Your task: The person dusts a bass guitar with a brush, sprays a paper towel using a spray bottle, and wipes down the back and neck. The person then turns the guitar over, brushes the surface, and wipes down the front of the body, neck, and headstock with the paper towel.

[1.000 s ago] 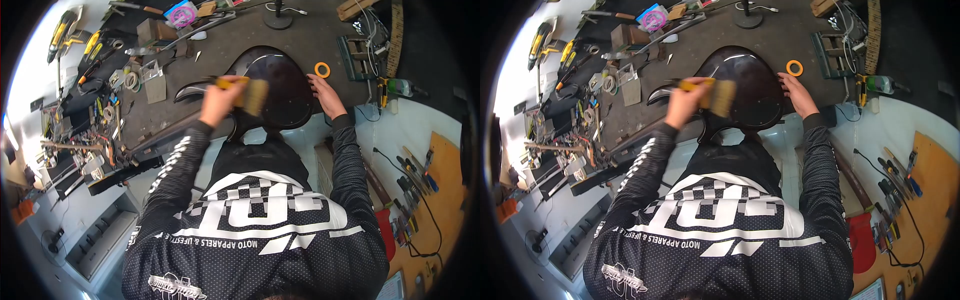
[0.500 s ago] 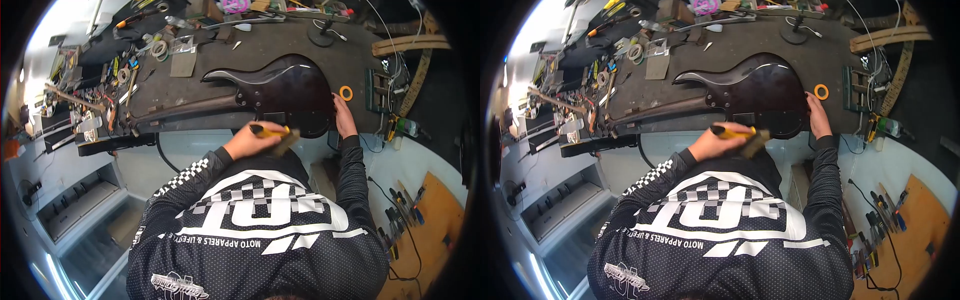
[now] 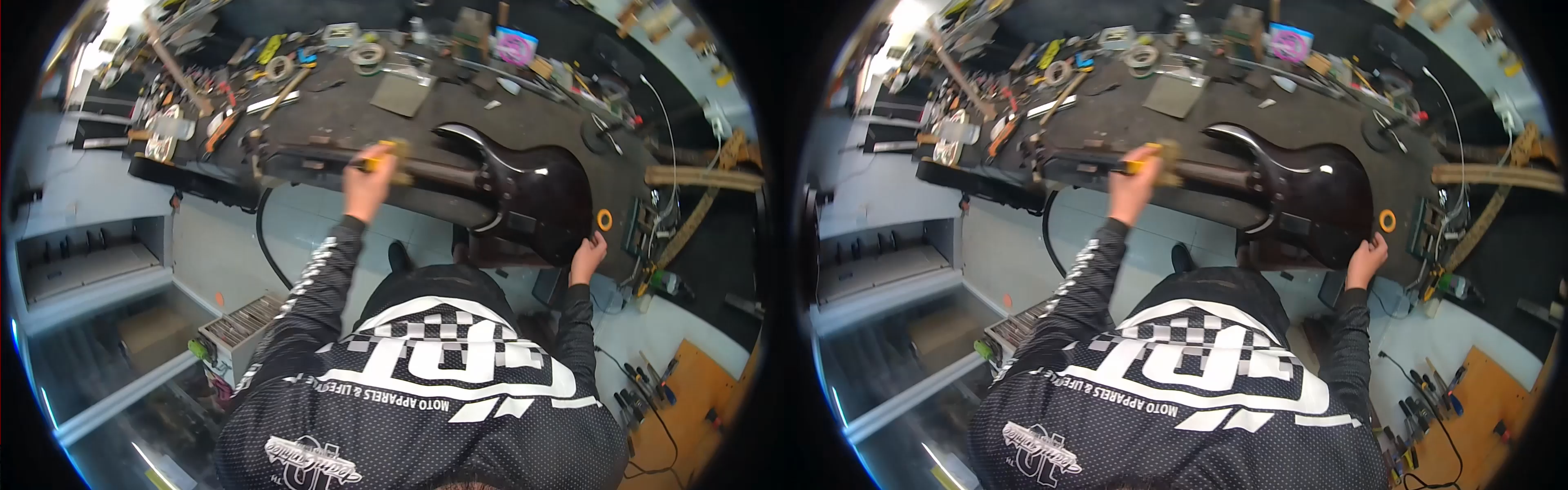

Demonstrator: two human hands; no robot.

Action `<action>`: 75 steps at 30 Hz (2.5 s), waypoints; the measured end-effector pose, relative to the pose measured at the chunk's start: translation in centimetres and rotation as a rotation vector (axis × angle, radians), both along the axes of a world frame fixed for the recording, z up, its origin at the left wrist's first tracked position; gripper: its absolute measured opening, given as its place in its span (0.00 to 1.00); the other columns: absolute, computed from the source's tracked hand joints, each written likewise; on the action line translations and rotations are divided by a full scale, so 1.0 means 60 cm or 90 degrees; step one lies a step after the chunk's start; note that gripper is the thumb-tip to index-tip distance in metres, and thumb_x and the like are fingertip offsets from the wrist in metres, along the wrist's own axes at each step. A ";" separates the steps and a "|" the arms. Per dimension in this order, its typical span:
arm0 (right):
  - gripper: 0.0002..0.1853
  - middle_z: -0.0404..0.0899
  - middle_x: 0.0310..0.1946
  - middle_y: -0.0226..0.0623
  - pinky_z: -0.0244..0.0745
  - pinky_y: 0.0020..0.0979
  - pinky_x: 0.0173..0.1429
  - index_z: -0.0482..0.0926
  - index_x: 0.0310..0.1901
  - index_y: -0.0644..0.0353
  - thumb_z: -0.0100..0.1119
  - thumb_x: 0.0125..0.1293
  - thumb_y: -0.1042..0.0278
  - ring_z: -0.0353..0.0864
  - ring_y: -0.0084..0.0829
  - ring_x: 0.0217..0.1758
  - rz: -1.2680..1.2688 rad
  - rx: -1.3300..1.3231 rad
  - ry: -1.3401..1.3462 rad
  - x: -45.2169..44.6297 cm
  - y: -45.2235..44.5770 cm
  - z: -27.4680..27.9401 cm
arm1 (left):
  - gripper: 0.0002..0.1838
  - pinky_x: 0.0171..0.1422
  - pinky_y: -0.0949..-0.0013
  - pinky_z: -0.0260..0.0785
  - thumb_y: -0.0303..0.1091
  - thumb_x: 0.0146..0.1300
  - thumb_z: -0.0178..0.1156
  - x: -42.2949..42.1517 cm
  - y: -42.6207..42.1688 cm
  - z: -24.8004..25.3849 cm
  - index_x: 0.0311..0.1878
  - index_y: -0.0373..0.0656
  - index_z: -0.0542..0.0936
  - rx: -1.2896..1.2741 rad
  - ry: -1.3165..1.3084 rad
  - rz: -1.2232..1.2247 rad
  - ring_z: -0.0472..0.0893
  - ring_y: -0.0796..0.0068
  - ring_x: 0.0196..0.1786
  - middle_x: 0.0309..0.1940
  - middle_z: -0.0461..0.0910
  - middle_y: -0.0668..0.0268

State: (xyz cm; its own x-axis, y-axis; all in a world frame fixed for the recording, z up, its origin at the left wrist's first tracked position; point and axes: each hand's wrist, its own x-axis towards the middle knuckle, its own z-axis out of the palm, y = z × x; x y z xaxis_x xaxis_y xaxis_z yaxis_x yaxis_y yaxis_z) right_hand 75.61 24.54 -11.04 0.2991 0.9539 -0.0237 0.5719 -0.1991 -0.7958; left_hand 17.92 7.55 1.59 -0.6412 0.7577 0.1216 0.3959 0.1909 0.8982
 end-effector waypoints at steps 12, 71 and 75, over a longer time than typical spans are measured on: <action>0.28 0.76 0.72 0.56 0.69 0.55 0.89 0.78 0.75 0.68 0.59 0.74 0.81 0.76 0.57 0.82 0.288 0.193 -0.129 -0.345 -0.220 0.165 | 0.16 0.66 0.49 0.82 0.35 0.73 0.80 -0.306 -0.288 0.042 0.60 0.41 0.94 0.027 0.244 0.169 0.92 0.46 0.59 0.54 0.96 0.55; 0.19 0.93 0.64 0.46 0.76 0.38 0.83 0.88 0.67 0.71 0.60 0.90 0.64 0.90 0.42 0.71 0.599 -0.304 0.302 -0.973 -0.276 0.538 | 0.14 0.72 0.46 0.82 0.28 0.75 0.72 -0.901 0.059 0.074 0.61 0.41 0.91 0.024 0.242 -0.063 0.87 0.42 0.64 0.57 0.88 0.54; 0.29 0.88 0.78 0.37 0.72 0.36 0.88 0.82 0.82 0.69 0.59 0.97 0.51 0.83 0.33 0.81 0.595 -0.528 0.254 -0.882 -0.268 0.310 | 0.09 0.50 0.64 0.83 0.38 0.90 0.64 -1.034 0.032 0.411 0.57 0.43 0.87 0.429 -0.086 0.089 0.86 0.76 0.39 0.42 0.89 0.66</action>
